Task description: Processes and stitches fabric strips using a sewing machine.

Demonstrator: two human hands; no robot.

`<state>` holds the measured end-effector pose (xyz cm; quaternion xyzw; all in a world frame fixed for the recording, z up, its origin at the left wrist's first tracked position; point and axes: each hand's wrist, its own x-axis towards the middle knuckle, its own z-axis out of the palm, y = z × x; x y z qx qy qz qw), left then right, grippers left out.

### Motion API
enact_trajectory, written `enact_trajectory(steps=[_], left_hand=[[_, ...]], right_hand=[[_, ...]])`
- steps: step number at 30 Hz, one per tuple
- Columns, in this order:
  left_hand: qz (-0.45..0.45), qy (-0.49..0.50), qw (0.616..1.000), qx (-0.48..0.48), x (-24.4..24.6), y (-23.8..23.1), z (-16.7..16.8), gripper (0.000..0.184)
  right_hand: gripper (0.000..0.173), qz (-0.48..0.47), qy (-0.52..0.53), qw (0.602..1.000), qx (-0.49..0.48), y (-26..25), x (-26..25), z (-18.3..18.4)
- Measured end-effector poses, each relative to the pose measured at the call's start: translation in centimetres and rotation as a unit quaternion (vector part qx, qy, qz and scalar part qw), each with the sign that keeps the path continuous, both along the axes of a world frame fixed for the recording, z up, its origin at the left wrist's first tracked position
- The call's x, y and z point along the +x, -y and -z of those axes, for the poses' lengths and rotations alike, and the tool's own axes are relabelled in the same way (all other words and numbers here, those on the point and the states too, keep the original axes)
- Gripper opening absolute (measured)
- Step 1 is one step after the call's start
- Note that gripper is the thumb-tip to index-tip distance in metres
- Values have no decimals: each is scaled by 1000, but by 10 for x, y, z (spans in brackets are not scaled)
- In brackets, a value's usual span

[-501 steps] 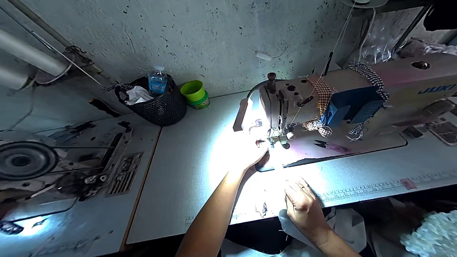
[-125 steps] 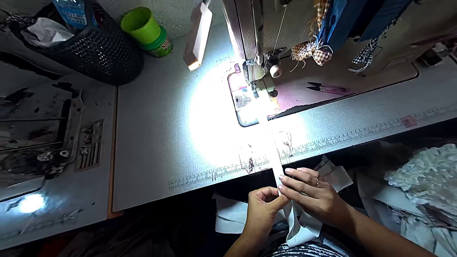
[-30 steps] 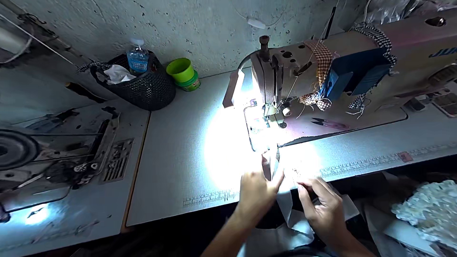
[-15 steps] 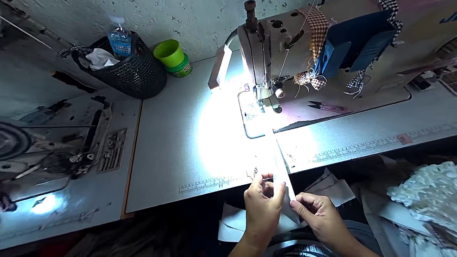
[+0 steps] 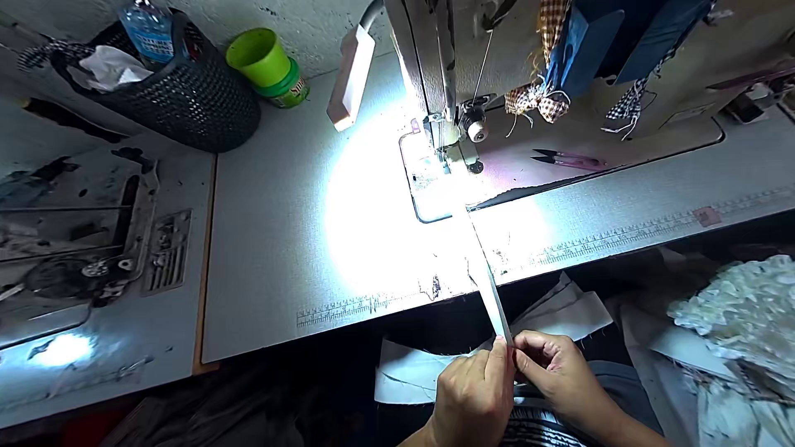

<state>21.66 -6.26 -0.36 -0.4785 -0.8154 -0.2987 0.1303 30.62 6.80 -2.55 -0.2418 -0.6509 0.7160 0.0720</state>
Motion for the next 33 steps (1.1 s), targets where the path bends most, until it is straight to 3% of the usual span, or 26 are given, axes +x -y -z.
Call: enact_trajectory(steps=[6,14,18,21,23,26,29,31,33], left_hand=[[49,-33,992,-113,3,1,-5,20],[80,-1,986,-147,-2,-1,-5,18],[74,37,987,-135,-4,2,-3,23],[63,65,991,-101,-5,8,-2,24],[61,153,984,-73,-8,15,-1,25],[18,397,917,23,-18,17,2,21],[-8,586,803,107,-28,7,5,12],[-6,637,756,150,-26,-1,10,6],[-18,642,749,166,-22,-6,13,4]], right_hand=[[16,-17,-27,999,24,-1,1,5],[25,-78,-72,994,-39,-12,-1,8],[29,-82,-103,989,-74,-18,-3,14],[20,-77,-92,989,-82,-20,-7,14],[16,-70,-70,993,-63,-18,-8,13],[16,-44,-45,996,-64,-11,-6,10],[17,-21,-39,996,-73,-1,-3,8],[18,-19,-32,996,-76,1,-2,7],[19,-17,-36,998,-58,-3,-1,8]])
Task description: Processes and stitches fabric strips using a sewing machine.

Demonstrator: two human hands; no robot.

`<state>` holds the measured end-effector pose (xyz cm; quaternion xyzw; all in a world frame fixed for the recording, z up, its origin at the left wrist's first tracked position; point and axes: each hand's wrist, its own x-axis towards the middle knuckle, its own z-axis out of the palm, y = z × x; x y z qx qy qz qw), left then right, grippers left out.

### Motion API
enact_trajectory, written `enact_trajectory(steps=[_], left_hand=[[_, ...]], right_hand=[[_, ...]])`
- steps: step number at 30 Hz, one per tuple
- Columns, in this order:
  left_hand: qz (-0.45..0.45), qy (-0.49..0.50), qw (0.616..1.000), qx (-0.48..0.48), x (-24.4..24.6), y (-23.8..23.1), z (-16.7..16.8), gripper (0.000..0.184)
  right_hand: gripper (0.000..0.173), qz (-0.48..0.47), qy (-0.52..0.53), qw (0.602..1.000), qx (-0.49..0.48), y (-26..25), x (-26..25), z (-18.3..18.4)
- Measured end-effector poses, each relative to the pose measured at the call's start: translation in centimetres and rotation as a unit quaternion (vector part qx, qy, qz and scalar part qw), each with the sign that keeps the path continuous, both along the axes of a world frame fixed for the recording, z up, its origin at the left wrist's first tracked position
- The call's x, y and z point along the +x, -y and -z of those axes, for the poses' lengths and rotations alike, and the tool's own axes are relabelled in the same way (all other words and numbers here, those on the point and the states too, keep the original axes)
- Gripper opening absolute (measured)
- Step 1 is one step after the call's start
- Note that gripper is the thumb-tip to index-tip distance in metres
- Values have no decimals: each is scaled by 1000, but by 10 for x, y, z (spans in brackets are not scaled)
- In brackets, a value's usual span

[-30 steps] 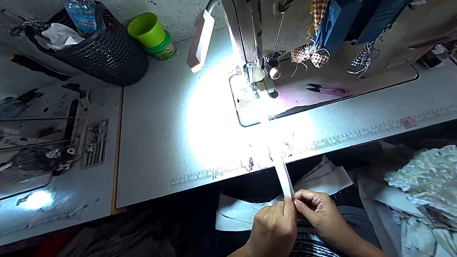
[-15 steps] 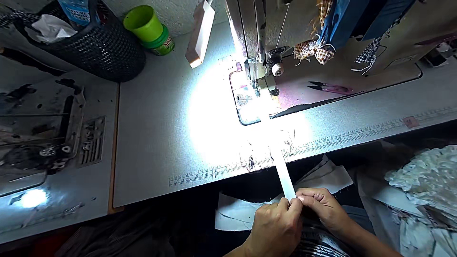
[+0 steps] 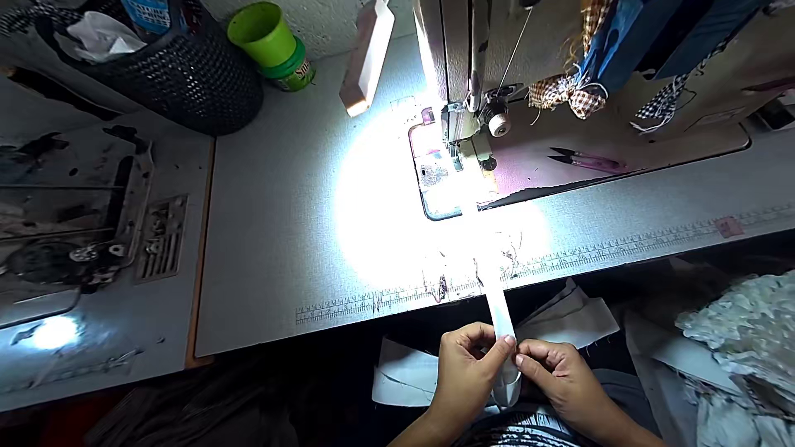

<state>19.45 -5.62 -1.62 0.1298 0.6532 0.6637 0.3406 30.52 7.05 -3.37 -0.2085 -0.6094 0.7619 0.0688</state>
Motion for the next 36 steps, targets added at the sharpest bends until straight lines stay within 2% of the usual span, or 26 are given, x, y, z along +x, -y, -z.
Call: enact_trajectory(steps=[2,3,4,6,8,9,11,13,15,18,20,21,24,26,27,29,30,31,33,36], left_hand=[[-9,7,1000,-4,1,-2,-1,5],[-12,12,1000,-8,1,-2,-3,5],[-14,17,1000,-13,1,-2,-6,5],[-19,39,999,-14,0,-3,-9,6],[-20,74,997,-13,-1,-4,-11,8],[-18,92,995,-17,-1,-4,-12,10],[-6,101,995,-23,-3,-1,-15,6],[27,-2,999,-24,-5,6,-15,8],[17,-217,976,-24,-11,10,-13,15],[-1,-515,855,-50,-45,-1,-19,19],[43,-604,786,-125,-71,-13,-22,30],[75,-619,765,-161,-81,-19,-20,35],[150,-627,741,-188,-97,-26,-7,40],[173,-611,754,-169,-102,-25,-7,41],[188,-566,789,-148,-106,-24,-12,39],[223,-406,879,-110,-124,-22,-35,36],[217,-349,906,-97,-139,-26,-47,33],[196,-333,916,-104,-155,-33,-55,31],[135,-384,900,-157,-190,-48,-53,33],[108,-428,888,-130,-230,-71,-37,40]], right_hand=[[17,40,-42,993,106,-7,1,4],[17,62,-77,973,208,-13,-1,8],[20,69,-115,940,313,-21,-5,11],[25,19,-184,864,468,-36,-15,12],[26,-26,-238,796,555,-44,-26,15],[24,-33,-259,777,573,-45,-30,17],[22,-40,-281,762,582,-46,-32,20],[20,-37,-294,759,580,-45,-32,23],[20,-22,-301,762,573,-42,-32,24],[19,1,-302,769,563,-36,-32,18],[17,20,-303,773,557,-32,-34,14],[18,29,-304,774,554,-30,-35,14],[19,43,-294,777,554,-24,-35,27],[20,44,-286,777,559,-24,-34,35],[20,43,-283,775,563,-24,-34,36],[20,34,-272,774,571,-23,-32,34],[21,24,-266,774,575,-22,-31,31],[22,11,-258,774,578,-22,-31,28],[23,-2,-246,774,584,-21,-28,21],[22,-2,-236,785,573,-22,-27,11]])
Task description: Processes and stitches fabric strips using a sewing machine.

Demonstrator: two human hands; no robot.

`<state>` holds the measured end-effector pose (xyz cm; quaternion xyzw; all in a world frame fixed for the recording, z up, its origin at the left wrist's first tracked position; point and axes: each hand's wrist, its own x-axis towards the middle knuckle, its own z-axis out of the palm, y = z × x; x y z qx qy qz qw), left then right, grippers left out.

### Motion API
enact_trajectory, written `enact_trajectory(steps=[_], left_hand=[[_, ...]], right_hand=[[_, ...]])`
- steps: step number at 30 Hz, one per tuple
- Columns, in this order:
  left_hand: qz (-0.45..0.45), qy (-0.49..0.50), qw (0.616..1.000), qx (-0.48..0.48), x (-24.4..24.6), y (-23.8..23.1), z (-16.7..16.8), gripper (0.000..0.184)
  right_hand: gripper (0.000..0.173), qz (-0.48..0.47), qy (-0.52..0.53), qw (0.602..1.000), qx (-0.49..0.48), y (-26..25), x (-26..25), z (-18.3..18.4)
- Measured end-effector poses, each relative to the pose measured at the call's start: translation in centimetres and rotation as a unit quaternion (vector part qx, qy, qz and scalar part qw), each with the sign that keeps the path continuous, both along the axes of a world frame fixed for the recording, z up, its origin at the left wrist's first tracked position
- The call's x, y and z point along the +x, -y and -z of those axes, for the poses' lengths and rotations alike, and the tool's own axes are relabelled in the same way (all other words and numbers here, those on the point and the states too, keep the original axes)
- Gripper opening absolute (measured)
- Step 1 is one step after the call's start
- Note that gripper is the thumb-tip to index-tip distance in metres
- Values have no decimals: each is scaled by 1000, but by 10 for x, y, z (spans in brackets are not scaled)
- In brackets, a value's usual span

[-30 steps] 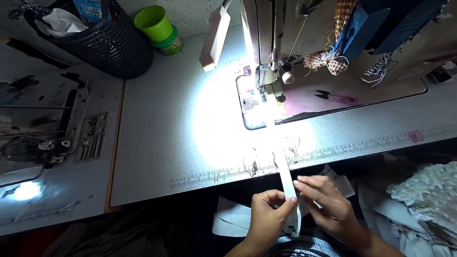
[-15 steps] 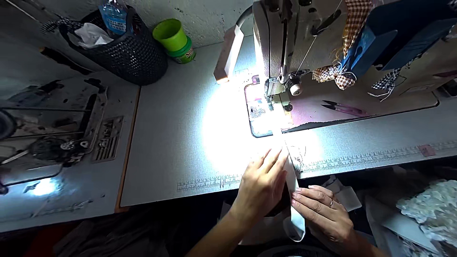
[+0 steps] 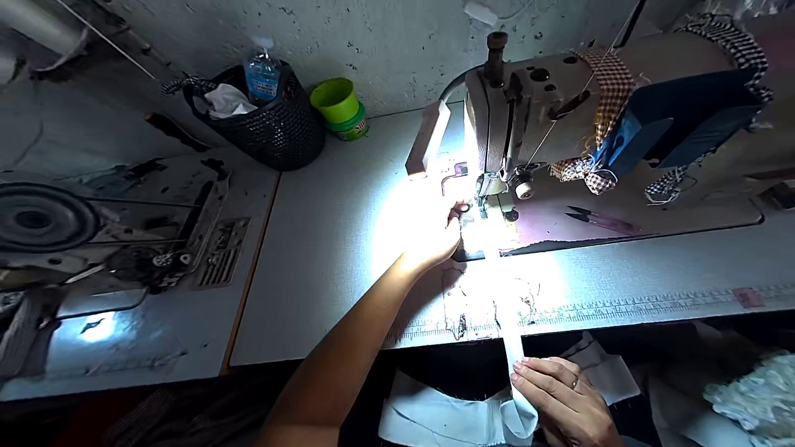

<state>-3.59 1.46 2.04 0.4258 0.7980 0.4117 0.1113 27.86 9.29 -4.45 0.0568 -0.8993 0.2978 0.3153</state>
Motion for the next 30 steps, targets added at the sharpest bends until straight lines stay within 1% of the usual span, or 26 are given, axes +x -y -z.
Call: enact_trajectory(steps=[3,6,7,9,10,11,12,13,14,15,17,19,21,23,24,26,28,29,30], left_hand=[[-10,-6,1000,-2,-8,-12,1,39],[-32,-67,997,29,-7,-19,-1,38],[-27,-97,995,12,-10,-20,-1,35],[3,-130,989,-73,-20,-23,-5,29],[15,-145,984,-103,-24,-24,-11,31],[24,-162,980,-115,-27,-25,-16,31],[26,-186,976,-110,-31,-25,-17,31],[21,-193,976,-98,-31,-24,-16,35],[4,-191,979,-71,-28,-23,-13,39],[-21,-185,982,-35,-23,-23,-10,38],[-61,-139,988,1,-10,-23,-7,29],[-48,-101,994,-16,-8,-23,-3,27],[-30,-95,994,-38,-11,-22,-2,29],[-30,-115,993,-15,-16,-24,5,27],[-28,-116,993,1,-20,-25,13,29],[-28,-95,995,-1,-22,-26,19,30],[-37,-82,996,-28,-18,-24,12,30],[-41,-80,995,-30,-18,-24,13,30],[-42,-85,995,-12,-21,-25,19,31]], right_hand=[[22,9,-4,1000,-8,1,0,0],[22,14,-3,1000,-18,3,2,2],[22,15,-3,1000,-21,3,2,3],[23,15,-2,1000,-19,4,2,3],[23,15,-3,1000,-17,4,1,3],[23,17,-4,1000,-14,4,1,3],[23,18,-4,1000,-12,4,1,2],[23,20,-4,1000,-10,5,2,1],[23,23,-3,1000,-10,5,2,1],[23,26,0,1000,-12,6,3,0],[24,29,0,999,-16,7,3,2],[24,27,-5,1000,-14,9,3,5],[24,25,-7,1000,-9,9,2,5],[25,28,-6,1000,-5,9,2,4],[25,31,-5,999,-4,9,3,3],[24,39,-10,999,-10,9,3,4],[23,49,-25,998,-25,9,0,6],[22,54,-32,998,-31,8,-4,6],[22,58,-39,997,-35,7,-8,7]])
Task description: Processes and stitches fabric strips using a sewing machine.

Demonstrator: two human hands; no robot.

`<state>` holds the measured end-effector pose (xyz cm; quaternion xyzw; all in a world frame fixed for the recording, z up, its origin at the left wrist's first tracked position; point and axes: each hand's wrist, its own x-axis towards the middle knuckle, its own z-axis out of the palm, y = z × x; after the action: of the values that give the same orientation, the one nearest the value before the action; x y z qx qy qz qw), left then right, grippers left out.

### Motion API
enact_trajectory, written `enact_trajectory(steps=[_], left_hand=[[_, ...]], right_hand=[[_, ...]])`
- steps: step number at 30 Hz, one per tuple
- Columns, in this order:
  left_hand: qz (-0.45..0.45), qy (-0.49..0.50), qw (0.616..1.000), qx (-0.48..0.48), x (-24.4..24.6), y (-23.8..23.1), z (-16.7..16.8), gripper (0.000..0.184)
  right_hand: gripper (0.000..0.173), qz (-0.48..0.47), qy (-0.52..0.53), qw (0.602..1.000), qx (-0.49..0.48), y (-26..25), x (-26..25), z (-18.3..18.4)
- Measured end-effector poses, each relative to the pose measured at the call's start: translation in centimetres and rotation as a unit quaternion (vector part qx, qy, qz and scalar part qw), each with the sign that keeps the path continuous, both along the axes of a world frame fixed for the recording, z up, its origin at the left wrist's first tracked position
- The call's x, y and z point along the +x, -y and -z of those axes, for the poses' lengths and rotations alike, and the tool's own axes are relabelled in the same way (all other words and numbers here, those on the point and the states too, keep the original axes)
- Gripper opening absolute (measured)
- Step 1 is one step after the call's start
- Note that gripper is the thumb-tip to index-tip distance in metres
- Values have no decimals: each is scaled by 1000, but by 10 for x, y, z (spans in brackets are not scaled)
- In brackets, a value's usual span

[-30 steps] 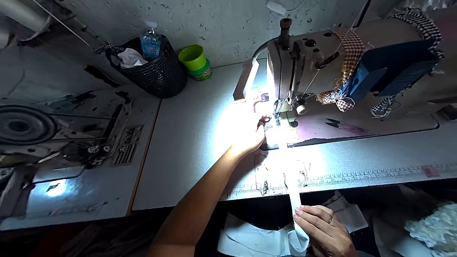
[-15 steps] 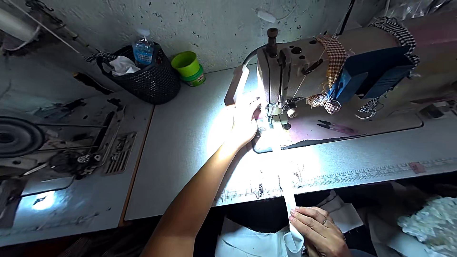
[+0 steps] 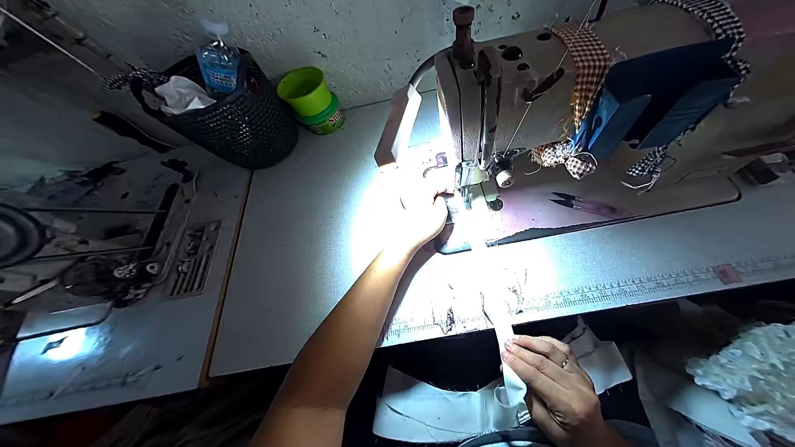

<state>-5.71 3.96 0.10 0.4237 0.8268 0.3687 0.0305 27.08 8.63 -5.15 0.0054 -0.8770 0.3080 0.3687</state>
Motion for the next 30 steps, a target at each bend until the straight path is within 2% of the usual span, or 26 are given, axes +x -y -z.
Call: enact_trajectory(steps=[2,9,14,18,24,28,30], left_hand=[[9,-3,1000,20,-4,-1,8,31],[23,10,1000,12,-4,2,6,36],[17,34,998,-50,-3,2,0,42],[11,43,994,-95,4,6,-19,40],[26,35,997,-66,3,7,-17,40],[30,28,997,-63,3,8,-17,39],[33,19,998,-59,1,8,-14,40]], right_hand=[[21,1,-4,1000,-2,-3,-10,0],[23,54,-3,998,30,-8,-51,-6],[24,83,29,995,55,-14,-76,-14],[24,99,61,991,66,-19,-94,-23],[26,123,80,987,71,-26,-126,-31],[15,135,83,984,76,-29,-146,-31],[16,146,89,982,76,-29,-153,-33]])
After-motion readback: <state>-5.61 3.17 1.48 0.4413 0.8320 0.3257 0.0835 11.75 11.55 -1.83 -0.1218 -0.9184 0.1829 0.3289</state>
